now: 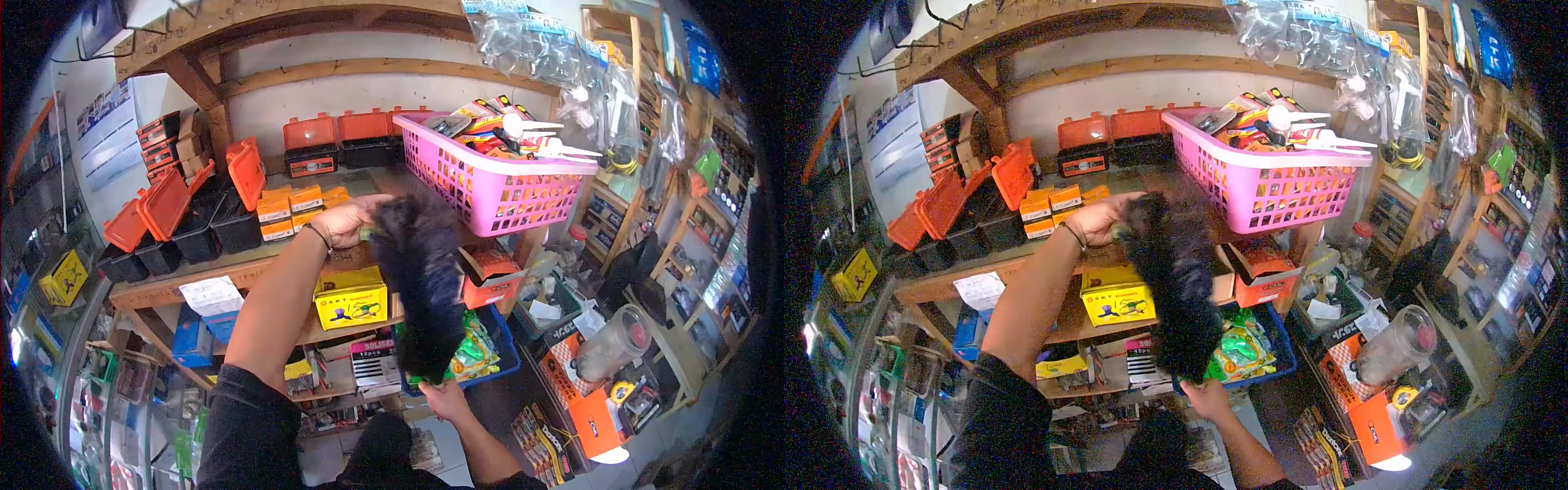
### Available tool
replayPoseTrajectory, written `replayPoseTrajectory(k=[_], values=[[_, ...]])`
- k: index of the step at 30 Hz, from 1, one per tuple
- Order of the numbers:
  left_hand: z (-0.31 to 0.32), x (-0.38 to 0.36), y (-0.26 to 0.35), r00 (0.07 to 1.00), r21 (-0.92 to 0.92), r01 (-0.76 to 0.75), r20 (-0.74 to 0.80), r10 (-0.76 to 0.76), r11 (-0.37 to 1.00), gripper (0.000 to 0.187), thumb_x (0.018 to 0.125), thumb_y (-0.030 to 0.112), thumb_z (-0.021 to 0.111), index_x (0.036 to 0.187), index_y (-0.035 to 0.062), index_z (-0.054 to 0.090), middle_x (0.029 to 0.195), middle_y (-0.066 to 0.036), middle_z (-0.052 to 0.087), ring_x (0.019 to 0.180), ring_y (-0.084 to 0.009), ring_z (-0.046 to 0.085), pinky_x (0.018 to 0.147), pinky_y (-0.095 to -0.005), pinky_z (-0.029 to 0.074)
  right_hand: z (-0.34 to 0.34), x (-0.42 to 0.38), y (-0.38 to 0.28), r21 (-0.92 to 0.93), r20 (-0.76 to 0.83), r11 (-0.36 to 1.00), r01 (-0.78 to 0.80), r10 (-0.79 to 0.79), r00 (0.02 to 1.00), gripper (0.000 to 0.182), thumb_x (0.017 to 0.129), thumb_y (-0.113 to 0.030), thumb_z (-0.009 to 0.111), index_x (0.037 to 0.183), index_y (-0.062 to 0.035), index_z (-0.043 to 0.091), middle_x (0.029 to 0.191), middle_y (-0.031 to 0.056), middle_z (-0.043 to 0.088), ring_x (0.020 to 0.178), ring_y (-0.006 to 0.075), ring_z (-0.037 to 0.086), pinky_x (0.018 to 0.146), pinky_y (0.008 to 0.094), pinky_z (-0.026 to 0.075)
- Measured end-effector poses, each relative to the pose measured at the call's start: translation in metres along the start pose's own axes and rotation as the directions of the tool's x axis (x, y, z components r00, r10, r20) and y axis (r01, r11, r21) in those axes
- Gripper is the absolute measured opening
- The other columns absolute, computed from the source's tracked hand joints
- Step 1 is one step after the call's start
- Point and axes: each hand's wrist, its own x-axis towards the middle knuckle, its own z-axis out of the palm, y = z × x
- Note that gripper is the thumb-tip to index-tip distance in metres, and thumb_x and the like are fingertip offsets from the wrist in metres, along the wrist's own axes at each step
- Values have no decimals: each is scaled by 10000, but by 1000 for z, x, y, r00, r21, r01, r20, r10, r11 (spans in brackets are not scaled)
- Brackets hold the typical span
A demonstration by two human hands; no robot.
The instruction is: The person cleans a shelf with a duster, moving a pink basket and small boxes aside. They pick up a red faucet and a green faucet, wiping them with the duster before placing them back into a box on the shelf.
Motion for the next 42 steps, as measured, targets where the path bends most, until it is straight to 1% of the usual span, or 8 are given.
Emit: replayPoseTrajectory(k=[4, 6, 17, 20, 23, 28, 32, 42], values=[[-4, 6, -1, 999, 146, -19, 47, 12, 989, 344, 820, 167, 527, 1121, 36, 423, 1053, -71, 524, 971, -149, 512, 859, -281, 417, -4, -12, -22, -137, -64, 965, 222, -232, 971, 298, 766, -242, 592, 558, -60, 481, 412, 10, 428, 293, 116, 409, 280, 276, 310], [3, 0, 0, 1000, 29, -3, -14, 3, 1000, 369, 792, 146, 565, 1111, 39, 412, 1052, -73, 525, 948, -150, 525, 840, -277, 431, -2, -3, -5, 92, 27, 981, -173, 171, 985, 330, 770, -242, 589, 521, -62, 468, 419, 10, 430, 296, 118, 407, 282, 279, 303], [-2, 1, 0, 1000, 132, 12, -23, -9, 991, 513, 731, 230, 645, 1119, 31, 375, 1015, -78, 528, 943, -157, 528, 830, -288, 433, -3, -3, 18, -33, -33, 984, -177, 176, 984, 445, 705, -368, 629, 494, 3, 502, 431, 89, 480, 418, 202, 495, 440, 363, 371], [-13, 9, 2, 983, 154, -41, 186, 11, 987, 524, 706, 164, 664, 1126, 40, 376, 1044, -79, 521, 954, -176, 527, 825, -294, 435, -8, -8, -1, -64, -146, 987, 145, -152, 977, 446, 707, -348, 632, 469, 0, 485, 417, 81, 464, 386, 186, 437, 415, 360, 328], [5, -1, 1, 1000, 167, -24, -8, 25, 986, 545, 695, 198, 672, 1133, 45, 385, 1041, -63, 523, 926, -156, 531, 813, -275, 436, -12, -7, -4, -81, 9, 984, -156, 157, 987, 263, 737, -226, 612, 680, 27, 567, 507, 35, 519, 434, 146, 498, 436, 295, 377], [-2, 7, 4, 996, 418, 34, -89, 3, 908, 438, 793, 261, 589, 1124, 37, 410, 917, -16, 524, 895, -135, 536, 779, -249, 445, -5, 3, 16, -167, -67, 945, 281, -296, 953, 280, 754, -236, 593, 612, 0, 539, 473, 32, 494, 408, 152, 489, 402, 305, 363], [14, -2, -3, 992, 183, -19, -120, 41, 983, 471, 772, 294, 607, 1118, 33, 423, 916, -25, 524, 901, -140, 532, 799, -268, 443, -6, 8, 14, 125, -63, 992, -4, 12, 998, 349, 765, -258, 580, 517, -31, 488, 431, 18, 453, 365, 128, 447, 355, 293, 323], [16, -5, -3, 988, 255, -68, -118, 101, 964, 523, 741, 317, 624, 1139, 53, 411, 959, -38, 533, 896, -135, 534, 786, -285, 449, -21, -3, -13, 119, -46, 991, 55, -49, 998, 384, 742, -287, 602, 482, -42, 458, 428, 12, 453, 372, 111, 448, 360, 281, 298]])
